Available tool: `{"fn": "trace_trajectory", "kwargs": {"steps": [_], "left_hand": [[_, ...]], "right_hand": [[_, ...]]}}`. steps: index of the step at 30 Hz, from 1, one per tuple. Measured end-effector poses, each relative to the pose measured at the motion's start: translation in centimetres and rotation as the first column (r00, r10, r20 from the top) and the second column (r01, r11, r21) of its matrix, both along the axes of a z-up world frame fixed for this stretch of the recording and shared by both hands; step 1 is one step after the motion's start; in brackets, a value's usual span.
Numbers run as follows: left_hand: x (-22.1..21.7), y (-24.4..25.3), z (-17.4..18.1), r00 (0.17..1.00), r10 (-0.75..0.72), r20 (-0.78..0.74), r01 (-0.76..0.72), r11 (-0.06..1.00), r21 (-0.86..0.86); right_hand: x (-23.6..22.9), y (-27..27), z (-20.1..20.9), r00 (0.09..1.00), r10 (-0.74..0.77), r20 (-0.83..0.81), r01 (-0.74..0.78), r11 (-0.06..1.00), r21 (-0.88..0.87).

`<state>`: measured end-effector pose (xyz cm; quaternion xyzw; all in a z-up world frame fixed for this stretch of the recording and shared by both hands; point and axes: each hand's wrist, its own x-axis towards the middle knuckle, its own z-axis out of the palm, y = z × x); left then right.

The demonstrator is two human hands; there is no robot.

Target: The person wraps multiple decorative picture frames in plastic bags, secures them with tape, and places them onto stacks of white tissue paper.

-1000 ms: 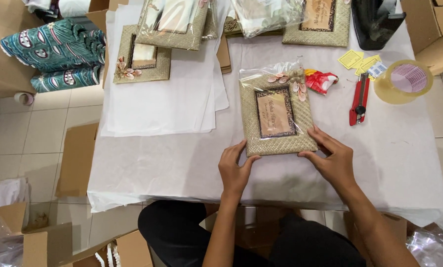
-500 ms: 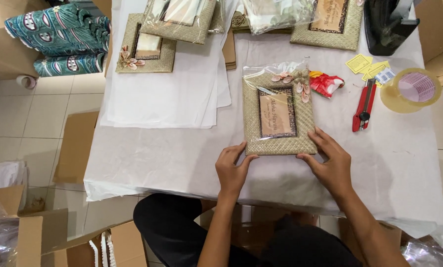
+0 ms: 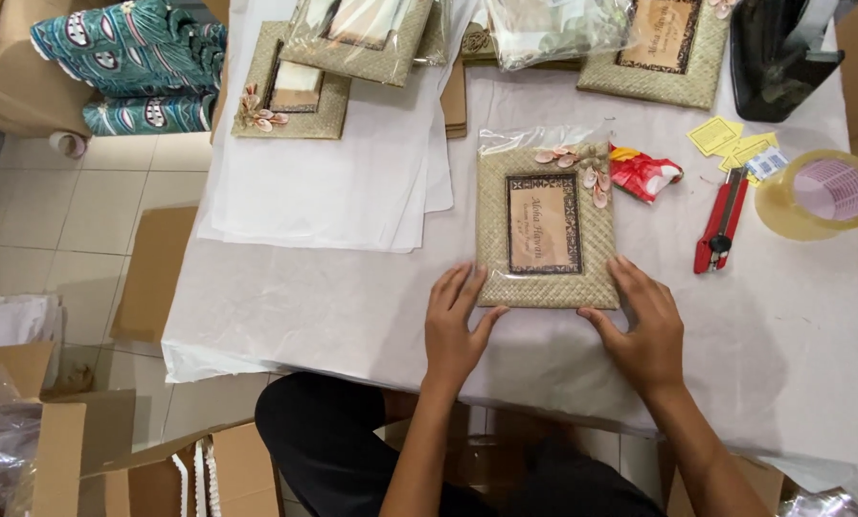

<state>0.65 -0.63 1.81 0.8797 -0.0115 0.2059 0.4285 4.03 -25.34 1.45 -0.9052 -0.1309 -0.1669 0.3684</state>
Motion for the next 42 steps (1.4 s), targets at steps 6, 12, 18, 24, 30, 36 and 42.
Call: {"fn": "trace_trajectory", "kwargs": {"steps": [6, 12, 18, 24, 30, 36, 42], "left_hand": [[-0.1, 0.3, -2.2, 0.997, 0.052, 0.055, -0.048, 0.995, -0.082], [-0.5, 0.1, -1.9, 0.993, 0.106, 0.056, -0.097, 0.985, -0.144], [-0.6, -0.3, -2.0, 0.988, 0.142, 0.061, -0.136, 0.985, -0.102], [-0.6, -0.3, -1.2, 0.984, 0.17, 0.052, -0.165, 0.983, -0.081], [-0.3, -0.2, -0.7, 0.994, 0.102, 0.034, -0.1, 0.993, -0.071], [-0.1, -0.2, -1.4, 0.994, 0.087, 0.062, -0.081, 0.992, -0.092], [-0.3, -0.2, -1.1, 0.99, 0.128, 0.051, -0.118, 0.978, -0.172]], "right_hand": [[0.1, -0.7, -2.0, 0.998, -0.025, 0.051, 0.029, 0.996, -0.088], [-0.1, -1.1, -2.0, 0.998, -0.027, 0.065, 0.028, 0.999, -0.027], [-0.3, -1.7, -3.0, 0.991, -0.066, 0.115, 0.071, 0.997, -0.042], [-0.5, -1.7, -2.8, 0.993, -0.097, 0.069, 0.102, 0.992, -0.073], [-0.4, -1.5, -2.7, 0.996, -0.086, 0.006, 0.086, 0.996, -0.033], [-0.1, -2.1, -4.0, 0.995, -0.101, 0.022, 0.102, 0.993, -0.054], [-0.5, -1.8, -4.0, 0.988, -0.156, 0.014, 0.157, 0.987, -0.044]]}}
